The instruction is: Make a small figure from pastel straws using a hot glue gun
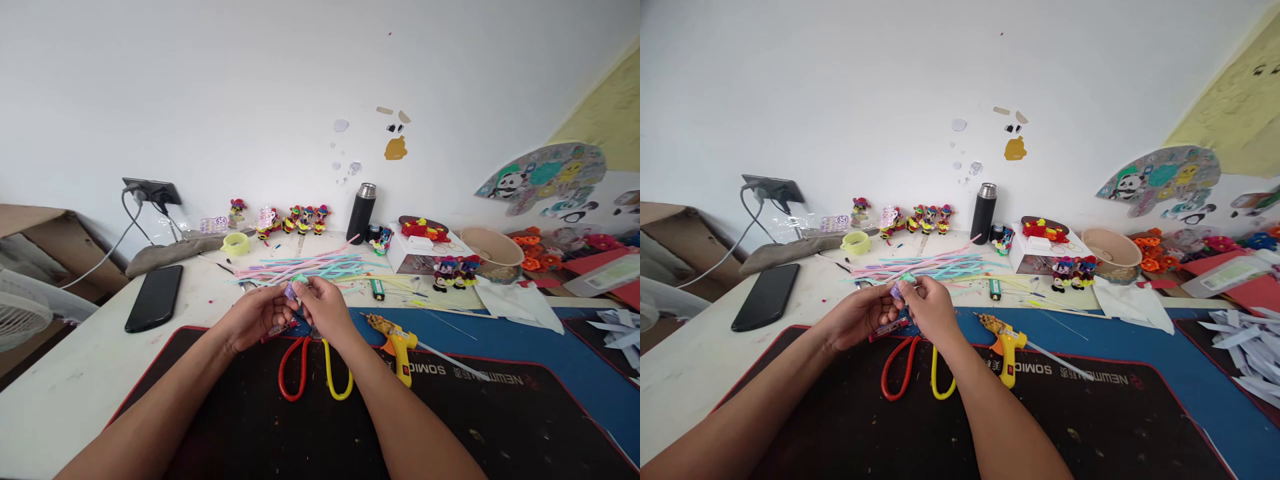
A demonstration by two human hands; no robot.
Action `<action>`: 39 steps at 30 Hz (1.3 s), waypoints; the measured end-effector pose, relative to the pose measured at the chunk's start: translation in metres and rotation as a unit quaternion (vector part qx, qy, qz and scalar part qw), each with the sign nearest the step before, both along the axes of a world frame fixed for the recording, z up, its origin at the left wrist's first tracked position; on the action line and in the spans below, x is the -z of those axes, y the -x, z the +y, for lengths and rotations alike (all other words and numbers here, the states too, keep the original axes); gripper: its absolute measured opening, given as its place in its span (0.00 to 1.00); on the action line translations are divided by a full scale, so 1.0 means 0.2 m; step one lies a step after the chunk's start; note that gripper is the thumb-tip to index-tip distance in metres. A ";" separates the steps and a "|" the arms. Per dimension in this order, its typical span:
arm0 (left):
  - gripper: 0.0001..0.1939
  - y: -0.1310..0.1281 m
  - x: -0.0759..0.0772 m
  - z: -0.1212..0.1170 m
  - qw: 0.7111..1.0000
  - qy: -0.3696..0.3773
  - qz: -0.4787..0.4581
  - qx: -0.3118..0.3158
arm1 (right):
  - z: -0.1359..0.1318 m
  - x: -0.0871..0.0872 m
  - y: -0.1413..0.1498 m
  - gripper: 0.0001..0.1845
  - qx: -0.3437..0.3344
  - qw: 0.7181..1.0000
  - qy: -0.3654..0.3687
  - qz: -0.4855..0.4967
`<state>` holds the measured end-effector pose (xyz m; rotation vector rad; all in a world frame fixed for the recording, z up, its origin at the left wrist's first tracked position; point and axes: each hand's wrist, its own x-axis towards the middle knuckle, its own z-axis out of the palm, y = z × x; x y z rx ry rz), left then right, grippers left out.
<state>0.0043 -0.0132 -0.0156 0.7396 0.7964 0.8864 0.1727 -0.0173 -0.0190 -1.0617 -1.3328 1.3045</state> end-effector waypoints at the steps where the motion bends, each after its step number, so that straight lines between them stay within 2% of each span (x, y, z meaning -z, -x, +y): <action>1: 0.15 0.00 0.00 0.00 1.000 -0.014 0.014 0.003 | 0.00 0.00 0.00 0.22 0.009 1.000 0.009 0.005; 4: 0.22 -0.02 0.00 -0.01 0.994 -0.086 0.067 0.006 | 0.01 0.00 0.00 0.22 0.032 0.998 0.035 0.042; 9: 0.27 -0.04 -0.04 -0.03 0.966 -0.206 0.147 -0.046 | 0.01 -0.01 0.00 0.21 0.035 0.993 0.062 0.098; 13: 0.24 -0.05 -0.03 -0.03 0.947 -0.253 0.179 -0.078 | 0.00 -0.01 0.01 0.22 0.026 0.991 0.069 0.108; 23: 0.19 -0.06 0.00 -0.04 0.917 -0.293 0.232 -0.138 | -0.01 -0.01 0.03 0.21 0.022 0.993 0.066 0.099; 30: 0.18 -0.03 0.01 -0.03 0.895 -0.319 0.270 -0.155 | -0.01 -0.02 0.02 0.22 -0.021 0.991 0.083 0.103; 39: 0.20 -0.01 -0.04 -0.01 0.906 -0.301 0.264 -0.137 | 0.01 -0.03 0.00 0.23 0.008 0.990 0.084 0.114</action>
